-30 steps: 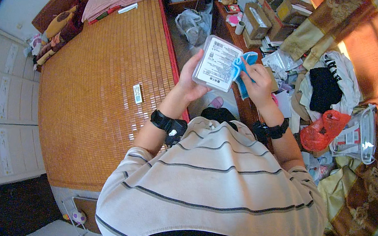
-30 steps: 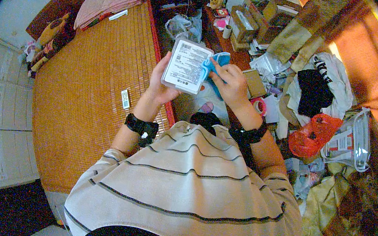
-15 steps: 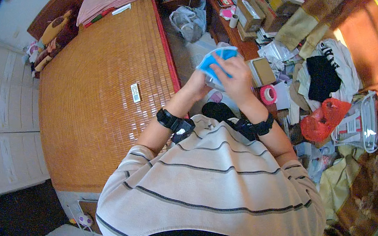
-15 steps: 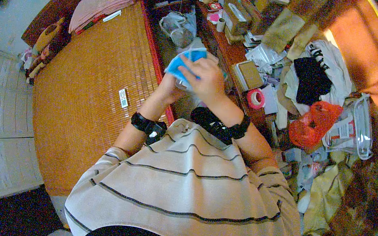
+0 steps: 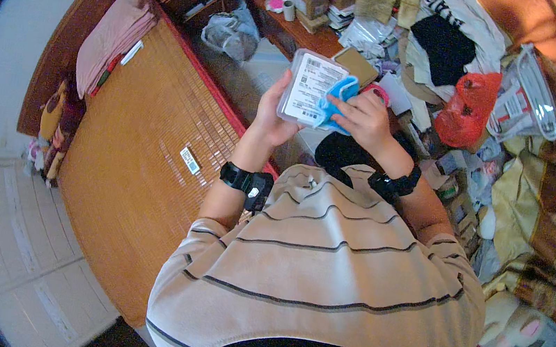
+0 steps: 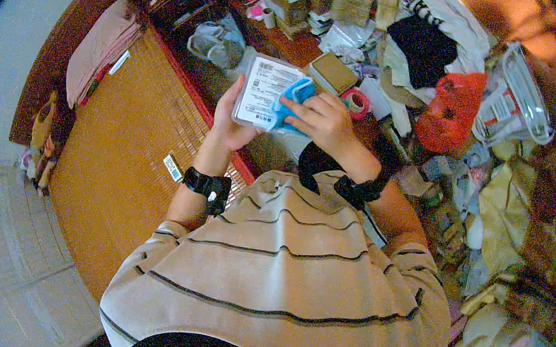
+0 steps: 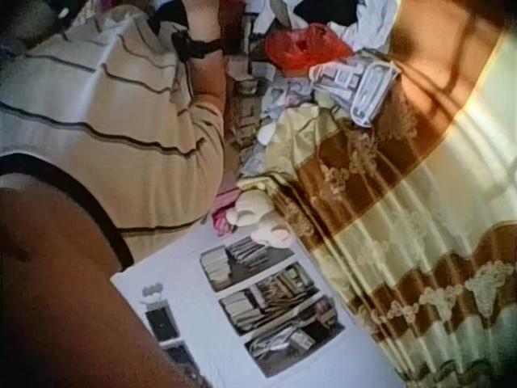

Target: The person wipes a small black device, several bottles, and a large white and blue cylindrical container using a blue cloth.

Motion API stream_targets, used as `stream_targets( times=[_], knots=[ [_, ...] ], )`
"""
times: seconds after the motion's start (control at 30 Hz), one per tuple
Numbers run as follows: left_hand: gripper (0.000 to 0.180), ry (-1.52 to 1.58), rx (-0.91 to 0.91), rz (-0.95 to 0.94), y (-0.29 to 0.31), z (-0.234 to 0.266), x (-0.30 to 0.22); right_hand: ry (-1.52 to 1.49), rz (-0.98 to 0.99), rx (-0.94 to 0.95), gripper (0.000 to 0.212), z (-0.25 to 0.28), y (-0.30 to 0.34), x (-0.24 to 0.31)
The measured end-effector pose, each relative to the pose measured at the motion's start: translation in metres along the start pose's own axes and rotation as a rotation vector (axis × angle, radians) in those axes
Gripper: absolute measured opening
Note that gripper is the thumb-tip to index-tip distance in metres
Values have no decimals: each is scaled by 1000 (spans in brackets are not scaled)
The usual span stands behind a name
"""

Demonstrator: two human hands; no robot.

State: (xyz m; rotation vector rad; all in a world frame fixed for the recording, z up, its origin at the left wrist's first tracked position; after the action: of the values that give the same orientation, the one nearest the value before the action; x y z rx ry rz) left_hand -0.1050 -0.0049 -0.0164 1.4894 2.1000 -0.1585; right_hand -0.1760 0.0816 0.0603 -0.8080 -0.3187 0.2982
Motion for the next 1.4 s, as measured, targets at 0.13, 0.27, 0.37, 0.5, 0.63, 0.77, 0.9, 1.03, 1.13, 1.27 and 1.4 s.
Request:
stream_targets(
  times=[0.13,0.27,0.37,0.5,0.63,0.77,0.9,1.03,1.13,1.27,1.4],
  knots=[
    [50,-31,87,171,-18,-15,35,33,-331,-111,30,24,16,-47],
    [49,-278,22,225,-30,-26,59,-45,-638,-260,20,44,35,-81],
    [48,-320,51,223,-42,-32,75,-116,-734,-330,20,50,45,-86],
    [46,-331,-23,248,-52,-36,96,-160,-752,-404,23,58,64,-85],
    [45,-375,-118,254,-58,-29,123,-215,-717,-119,30,52,82,-63],
    [51,-449,-69,274,-71,-33,171,-345,-944,-50,28,75,140,-90],
    [78,-597,-99,299,-89,-27,214,-462,-1071,143,33,95,199,-86],
    [88,-513,-142,474,-90,-38,262,-503,-1280,488,55,93,265,-64],
    [93,-556,-144,471,-97,-47,294,-420,-1294,562,61,88,296,-70],
    [93,-588,-131,593,-108,-52,335,-232,-1343,437,62,88,351,-103],
    [52,-609,-146,646,-137,-31,379,-181,-1449,321,42,123,346,-115]
  ],
)
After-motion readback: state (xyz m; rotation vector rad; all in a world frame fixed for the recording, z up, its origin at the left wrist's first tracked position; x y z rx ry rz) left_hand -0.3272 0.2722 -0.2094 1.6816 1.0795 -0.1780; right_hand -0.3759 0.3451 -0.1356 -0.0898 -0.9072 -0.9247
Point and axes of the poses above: each hand's wrist, its own y-axis away from the middle knuckle, its own z-axis out of the back of the hand, x = y × z, the point moved 9 cm from there along -y, towards the middle knuckle, and after that the axes turned 2 degrees about x, right-handed, at the moved point
